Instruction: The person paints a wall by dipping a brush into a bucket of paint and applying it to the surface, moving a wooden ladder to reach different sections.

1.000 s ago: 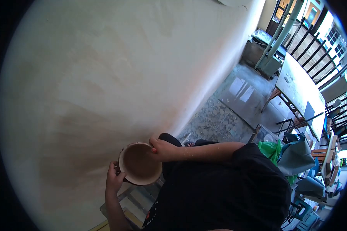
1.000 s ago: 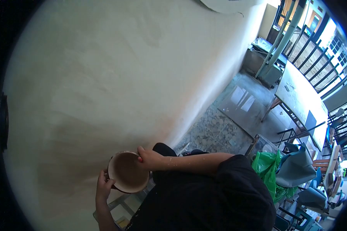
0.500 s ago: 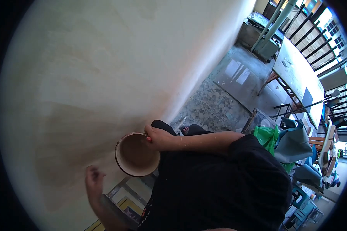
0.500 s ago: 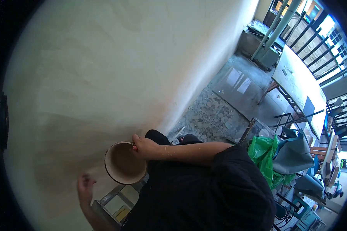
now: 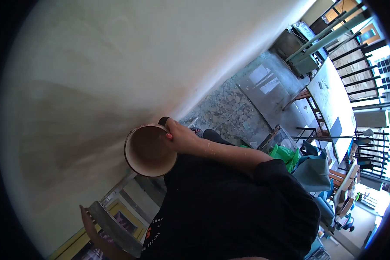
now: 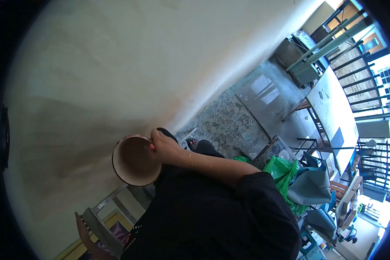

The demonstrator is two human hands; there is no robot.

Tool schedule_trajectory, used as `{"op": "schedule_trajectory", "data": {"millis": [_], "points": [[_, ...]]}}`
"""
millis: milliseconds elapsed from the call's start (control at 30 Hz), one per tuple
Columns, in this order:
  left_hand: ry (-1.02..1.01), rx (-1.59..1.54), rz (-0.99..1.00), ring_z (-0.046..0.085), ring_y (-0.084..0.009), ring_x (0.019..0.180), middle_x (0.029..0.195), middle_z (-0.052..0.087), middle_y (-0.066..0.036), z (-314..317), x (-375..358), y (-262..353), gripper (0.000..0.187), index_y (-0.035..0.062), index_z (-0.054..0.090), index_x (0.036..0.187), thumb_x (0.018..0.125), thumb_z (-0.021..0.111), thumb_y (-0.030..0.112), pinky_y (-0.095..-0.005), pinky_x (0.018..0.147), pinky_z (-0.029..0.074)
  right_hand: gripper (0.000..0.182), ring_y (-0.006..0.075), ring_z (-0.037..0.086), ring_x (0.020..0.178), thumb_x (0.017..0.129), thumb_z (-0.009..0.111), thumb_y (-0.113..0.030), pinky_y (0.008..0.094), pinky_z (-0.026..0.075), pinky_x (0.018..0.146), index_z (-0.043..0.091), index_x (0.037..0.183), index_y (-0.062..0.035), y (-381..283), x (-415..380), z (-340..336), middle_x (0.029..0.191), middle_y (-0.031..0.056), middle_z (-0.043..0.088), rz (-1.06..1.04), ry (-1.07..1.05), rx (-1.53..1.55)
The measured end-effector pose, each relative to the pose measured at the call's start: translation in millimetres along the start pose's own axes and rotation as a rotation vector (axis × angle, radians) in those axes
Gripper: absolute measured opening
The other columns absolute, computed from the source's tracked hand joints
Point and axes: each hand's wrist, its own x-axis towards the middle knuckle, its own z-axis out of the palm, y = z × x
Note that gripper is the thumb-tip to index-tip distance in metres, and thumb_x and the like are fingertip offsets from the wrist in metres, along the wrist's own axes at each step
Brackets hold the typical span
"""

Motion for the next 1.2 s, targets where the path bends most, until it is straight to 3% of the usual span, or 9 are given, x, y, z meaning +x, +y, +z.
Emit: {"op": "schedule_trajectory", "data": {"millis": [233, 333, 400, 500, 567, 767, 833, 967, 1200], "points": [[-0.076, -0.278, 0.003, 0.053, -0.0268, 0.087, 0.093, 0.056, -0.014, 33.4, -30.4, 11.1, 0.064, -0.0058, 0.052, 0.109, 0.095, 0.031, 0.053, -0.0373, 0.088, 0.041, 0.036, 0.0439, 0.056, 0.087, 0.083, 0.061, -0.029, 0.0464, 0.045, 0.073, 0.042, 0.095, -0.0007, -1.6, -5.5, 1.2, 0.09, 0.0255, 0.056, 0.041, -0.081, -0.087], [0.05, 0.309, 0.283, 0.056, -0.0264, 0.088, 0.098, 0.058, -0.015, 13.2, -17.5, -15.1, 0.069, -0.0043, 0.052, 0.116, 0.094, 0.032, 0.058, -0.0368, 0.086, 0.044, 0.035, 0.0442, 0.056, 0.087, 0.084, 0.061, -0.028, 0.0468, 0.044, 0.072, 0.042, 0.094, -0.0008, 4.9, -3.5, 9.0, 0.087, 0.0247, 0.057, 0.008, -0.109, -0.156], [-0.084, 0.078, -0.085, 0.057, -0.0238, 0.084, 0.099, 0.058, -0.013, 12.4, -81.7, 54.3, 0.072, -0.003, 0.053, 0.115, 0.092, 0.031, 0.062, -0.0357, 0.081, 0.047, 0.035, 0.0443, 0.056, 0.086, 0.084, 0.061, -0.029, 0.0468, 0.044, 0.071, 0.042, 0.094, -0.0011, 5.3, -3.2, 12.3, 0.085, 0.0246, 0.057, 0.01, -0.161, -0.176], [-0.062, -0.043, -0.218, 0.058, -0.021, 0.077, 0.098, 0.057, -0.012, 2.8, -115.6, 61.7, 0.074, -0.0026, 0.053, 0.113, 0.09, 0.031, 0.064, -0.0347, 0.074, 0.048, 0.034, 0.044, 0.056, 0.085, 0.083, 0.061, -0.027, 0.0472, 0.045, 0.071, 0.042, 0.094, -0.0015, -4.6, -0.6, 15.5, 0.086, 0.024, 0.056, 0.036, -0.231, -0.209], [-0.127, -0.003, -0.308, 0.057, -0.0232, 0.093, 0.11, 0.057, -0.014, 2.5, -132.4, 67.9, 0.073, -0.0009, 0.051, 0.122, 0.092, 0.029, 0.062, -0.0353, 0.086, 0.045, 0.032, 0.0436, 0.056, 0.084, 0.083, 0.061, -0.023, 0.0475, 0.045, 0.072, 0.042, 0.096, -0.0016, -6.5, 2.1, 15.8, 0.088, 0.0234, 0.056, 0.054, -0.267, -0.23], [-0.047, -0.294, -0.102, 0.039, -0.022, 0.126, 0.138, 0.041, -0.013, 48.0, -150.1, 35.0, 0.073, 0.0002, 0.036, 0.138, 0.095, 0.027, 0.058, -0.0302, 0.105, 0.025, 0.034, 0.0442, 0.056, 0.084, 0.083, 0.061, -0.025, 0.0481, 0.044, 0.071, 0.04, 0.095, -0.0012, 6.3, 7.7, 23.2, 0.088, 0.0239, 0.055, -0.002, -0.323, -0.244], [-0.075, -0.357, -0.152, 0.039, -0.0225, 0.126, 0.138, 0.042, -0.013, 47.0, -150.7, 30.1, 0.073, 0.0005, 0.037, 0.138, 0.094, 0.028, 0.058, -0.0309, 0.105, 0.025, 0.037, 0.0437, 0.057, 0.082, 0.086, 0.06, -0.033, 0.0467, 0.045, 0.07, 0.042, 0.092, -0.0022, 4.2, 7.4, 23.8, 0.083, 0.0225, 0.058, -0.075, -0.307, -0.262], [-0.14, -0.624, -0.33, 0.04, -0.0246, 0.125, 0.137, 0.043, -0.012, 41.0, -140.4, 26.8, 0.073, 0.002, 0.039, 0.137, 0.093, 0.033, 0.059, -0.0336, 0.105, 0.026, 0.033, 0.0453, 0.055, 0.086, 0.083, 0.061, -0.026, 0.0489, 0.044, 0.07, 0.042, 0.096, -0.0019, -0.4, 11.6, 22.9, 0.088, 0.0241, 0.055, -0.044, -0.322, -0.294], [-0.179, -0.672, -0.293, 0.047, -0.0244, 0.118, 0.131, 0.05, -0.013, 45.9, -164.7, 47.2, 0.083, -0.0008, 0.043, 0.133, 0.087, 0.034, 0.068, -0.0341, 0.102, 0.032, 0.036, 0.0431, 0.059, 0.081, 0.084, 0.063, -0.031, 0.0449, 0.046, 0.068, 0.045, 0.093, -0.001, -28.1, 43.9, 21.1, 0.083, 0.0246, 0.06, 0.029, -0.502, -0.334]]}}
